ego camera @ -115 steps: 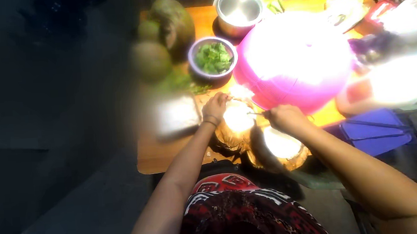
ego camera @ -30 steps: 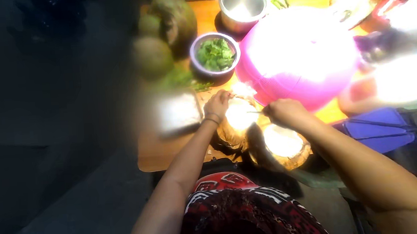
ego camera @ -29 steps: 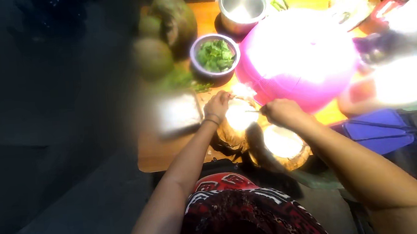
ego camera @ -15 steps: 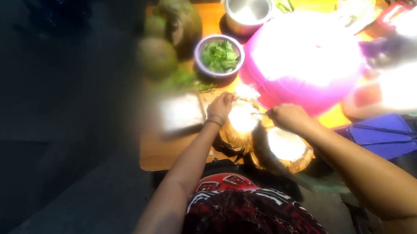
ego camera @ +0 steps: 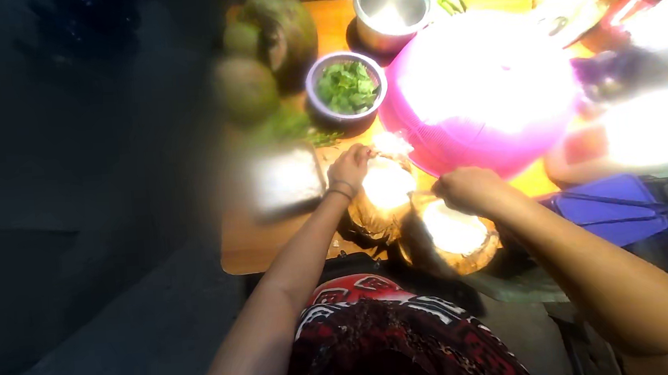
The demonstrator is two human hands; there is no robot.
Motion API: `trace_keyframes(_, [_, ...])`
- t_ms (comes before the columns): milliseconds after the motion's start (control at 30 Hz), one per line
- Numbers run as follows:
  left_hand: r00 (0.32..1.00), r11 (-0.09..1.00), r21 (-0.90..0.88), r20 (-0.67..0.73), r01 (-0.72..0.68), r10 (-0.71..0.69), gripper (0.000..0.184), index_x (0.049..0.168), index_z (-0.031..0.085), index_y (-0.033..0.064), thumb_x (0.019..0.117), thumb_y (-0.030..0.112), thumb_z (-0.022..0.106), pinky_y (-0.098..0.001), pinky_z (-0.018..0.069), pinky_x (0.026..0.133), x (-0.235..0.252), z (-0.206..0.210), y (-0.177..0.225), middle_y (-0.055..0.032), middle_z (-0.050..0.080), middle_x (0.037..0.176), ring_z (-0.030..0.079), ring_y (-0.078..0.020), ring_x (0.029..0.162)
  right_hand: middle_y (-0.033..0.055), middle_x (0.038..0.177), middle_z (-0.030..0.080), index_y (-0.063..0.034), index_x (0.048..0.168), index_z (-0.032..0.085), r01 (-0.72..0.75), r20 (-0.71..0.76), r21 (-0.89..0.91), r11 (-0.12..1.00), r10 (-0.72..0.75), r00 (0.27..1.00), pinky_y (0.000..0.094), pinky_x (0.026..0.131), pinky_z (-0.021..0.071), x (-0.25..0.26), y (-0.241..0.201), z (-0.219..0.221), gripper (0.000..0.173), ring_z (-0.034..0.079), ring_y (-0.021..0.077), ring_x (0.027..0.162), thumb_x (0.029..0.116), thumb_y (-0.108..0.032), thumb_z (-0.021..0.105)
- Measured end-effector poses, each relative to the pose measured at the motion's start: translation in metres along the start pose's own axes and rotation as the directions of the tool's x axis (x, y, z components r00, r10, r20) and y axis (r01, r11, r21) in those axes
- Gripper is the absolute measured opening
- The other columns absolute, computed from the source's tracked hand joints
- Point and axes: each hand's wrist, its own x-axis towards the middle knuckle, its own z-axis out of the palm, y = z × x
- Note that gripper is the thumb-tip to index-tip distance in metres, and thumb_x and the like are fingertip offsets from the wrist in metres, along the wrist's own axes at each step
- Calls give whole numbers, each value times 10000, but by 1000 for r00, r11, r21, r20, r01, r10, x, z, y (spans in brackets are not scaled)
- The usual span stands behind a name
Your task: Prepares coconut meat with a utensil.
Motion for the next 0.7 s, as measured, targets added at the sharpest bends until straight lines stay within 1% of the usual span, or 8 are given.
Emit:
trace_keyframes(167, [1000,1000,-2,-19,4,-4,427,1433,590,189,1102,402,424,-598,489,969,0,1,-1,-144,678,1297,654,-357,1178,249,1021,716,1,1028,729,10,-127,53,999,-3,992,635,824,523,13,-3,6,274,685,453,1046,1075,-164,516])
trace_keyframes(233, [1000,1000,-3,-28,-7,7,423,1425,596,187,1102,401,424,-599,497,960,1,2,-3,-145,683,1289,660,-359,1168,243,1002,716,-1,1001,724,18,-110,30,999,-15,994,629,808,526,11,-1,14,279,690,448,1029,1078,-167,514])
trace_keyframes(333, [1000,1000,-8,-16,-4,4,436,1427,594,183,1104,413,413,-605,494,963,1,1,-3,-152,679,1292,657,-362,1169,213,1048,718,-41,1055,733,0,24,-17,1000,0,1000,622,835,527,-3,-6,1,223,683,426,1057,1057,-165,548])
trace_keyframes(400, [1000,1000,-5,-6,1,-1,445,1441,583,185,1104,418,409,-602,487,975,1,1,-3,-150,673,1306,649,-361,1185,223,1031,716,-30,1034,730,7,1,2,1000,-7,1000,625,826,525,-2,-10,-6,218,681,440,1047,1053,-154,551])
trace_keyframes(500, [1000,1000,-10,-20,-3,2,438,1434,585,181,1103,412,415,-597,494,967,1,1,-3,-146,673,1303,656,-354,1174,254,1031,711,15,1007,715,-12,-68,40,999,14,998,636,831,523,13,-10,2,256,681,456,1058,1067,-146,526])
trace_keyframes(600, [1000,1000,-10,-22,3,-4,436,1439,584,193,1103,413,414,-590,496,967,0,1,-3,-141,673,1305,658,-349,1169,230,1034,718,-16,1016,726,-1,-34,13,1000,2,999,626,820,530,11,-6,12,236,688,440,1045,1059,-153,539])
trace_keyframes(667, [1000,1000,-2,-18,2,-2,436,1440,584,199,1103,417,413,-590,495,968,0,1,-4,-141,678,1296,657,-350,1171,205,1021,719,-47,1011,728,3,17,-15,1000,-3,1000,616,815,531,0,-7,5,204,687,420,1037,1046,-160,562])
trace_keyframes(700, [1000,1000,-4,-13,7,-7,435,1442,582,199,1103,416,415,-593,493,967,0,0,-3,-145,674,1300,654,-355,1174,202,1015,719,-54,1011,733,4,14,-9,1000,-4,1000,619,815,527,-2,-8,0,197,685,421,1034,1043,-157,569])
